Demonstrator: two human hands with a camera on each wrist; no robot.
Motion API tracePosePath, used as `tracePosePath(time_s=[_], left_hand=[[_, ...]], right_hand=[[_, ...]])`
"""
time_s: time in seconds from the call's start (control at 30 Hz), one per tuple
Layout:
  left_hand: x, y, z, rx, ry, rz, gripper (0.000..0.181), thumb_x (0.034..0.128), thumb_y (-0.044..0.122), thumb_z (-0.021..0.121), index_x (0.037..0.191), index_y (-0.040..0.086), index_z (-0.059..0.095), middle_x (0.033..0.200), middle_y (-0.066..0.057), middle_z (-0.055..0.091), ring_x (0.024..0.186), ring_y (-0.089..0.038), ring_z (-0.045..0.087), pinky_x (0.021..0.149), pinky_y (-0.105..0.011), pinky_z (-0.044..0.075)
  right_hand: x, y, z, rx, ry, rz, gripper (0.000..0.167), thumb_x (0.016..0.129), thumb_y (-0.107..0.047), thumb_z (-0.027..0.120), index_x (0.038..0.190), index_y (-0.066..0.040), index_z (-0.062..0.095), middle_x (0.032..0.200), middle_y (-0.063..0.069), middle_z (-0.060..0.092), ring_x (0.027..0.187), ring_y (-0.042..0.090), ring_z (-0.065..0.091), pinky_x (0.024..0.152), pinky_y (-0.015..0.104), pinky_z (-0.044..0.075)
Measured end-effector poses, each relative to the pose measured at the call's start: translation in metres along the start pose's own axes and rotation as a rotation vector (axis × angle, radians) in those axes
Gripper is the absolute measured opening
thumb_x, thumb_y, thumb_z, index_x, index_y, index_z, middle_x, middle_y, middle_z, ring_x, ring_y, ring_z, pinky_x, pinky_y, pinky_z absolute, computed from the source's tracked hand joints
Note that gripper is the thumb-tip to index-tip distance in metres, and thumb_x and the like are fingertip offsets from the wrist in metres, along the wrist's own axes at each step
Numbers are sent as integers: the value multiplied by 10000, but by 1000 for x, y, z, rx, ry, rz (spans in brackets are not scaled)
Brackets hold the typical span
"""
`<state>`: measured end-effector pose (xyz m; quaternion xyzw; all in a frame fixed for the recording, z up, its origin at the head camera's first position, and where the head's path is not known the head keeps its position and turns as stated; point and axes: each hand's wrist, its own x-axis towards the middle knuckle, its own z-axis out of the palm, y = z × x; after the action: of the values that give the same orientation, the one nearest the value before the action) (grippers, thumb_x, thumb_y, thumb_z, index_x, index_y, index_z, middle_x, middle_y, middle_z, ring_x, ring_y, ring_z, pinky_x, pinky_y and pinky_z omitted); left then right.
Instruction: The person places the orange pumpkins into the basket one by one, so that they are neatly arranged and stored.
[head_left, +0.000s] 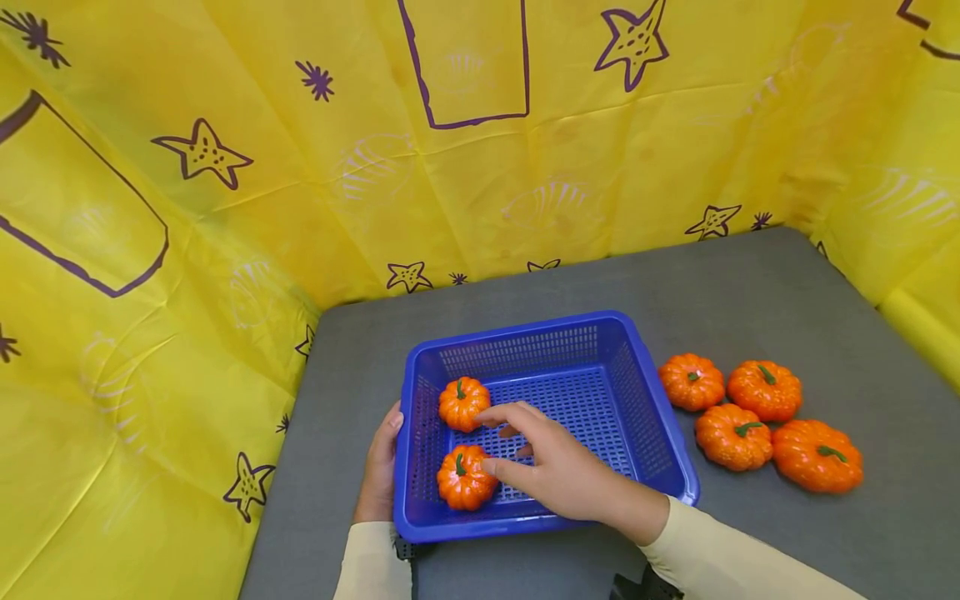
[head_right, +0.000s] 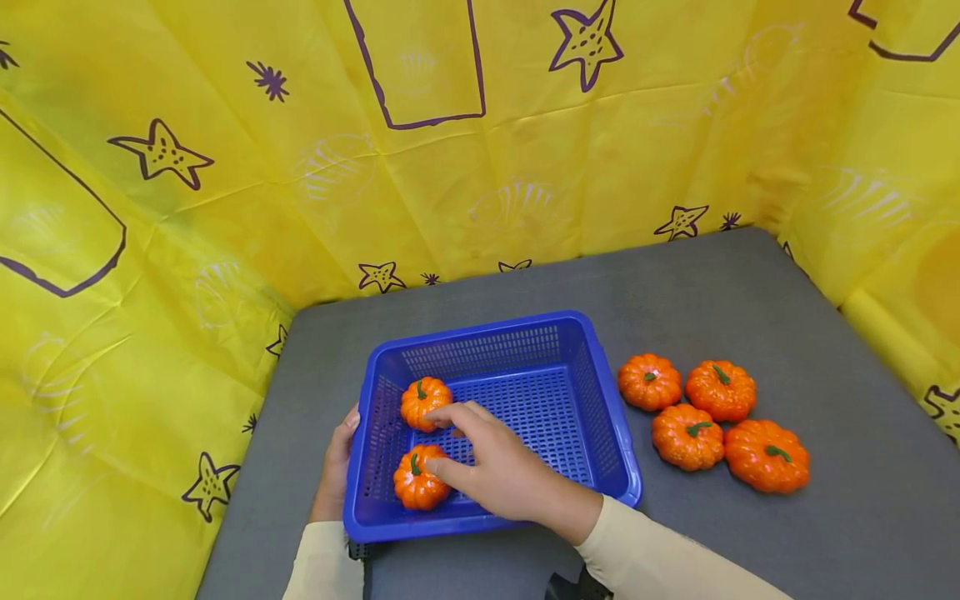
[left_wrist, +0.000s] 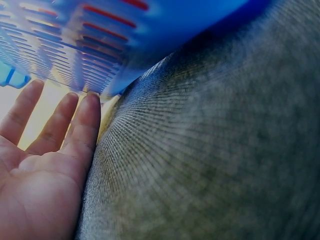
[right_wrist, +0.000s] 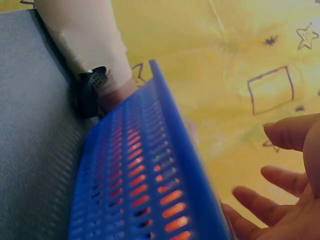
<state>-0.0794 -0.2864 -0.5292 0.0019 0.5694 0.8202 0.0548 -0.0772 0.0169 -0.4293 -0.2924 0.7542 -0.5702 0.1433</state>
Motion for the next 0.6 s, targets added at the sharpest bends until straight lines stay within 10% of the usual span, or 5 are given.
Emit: tracePosePath(time_s=[0.6], left_hand=[[0,1,0,1,15,-12,576,1155,403,375,1666,137,397,1504,-155,590,1237,-287,644,1023,-443,563]], right_hand=[[-16,5,-44,10,140,-6,445,1073,-241,727,1493,-166,600,1439,13,620,1264,297,602,994,517,541]])
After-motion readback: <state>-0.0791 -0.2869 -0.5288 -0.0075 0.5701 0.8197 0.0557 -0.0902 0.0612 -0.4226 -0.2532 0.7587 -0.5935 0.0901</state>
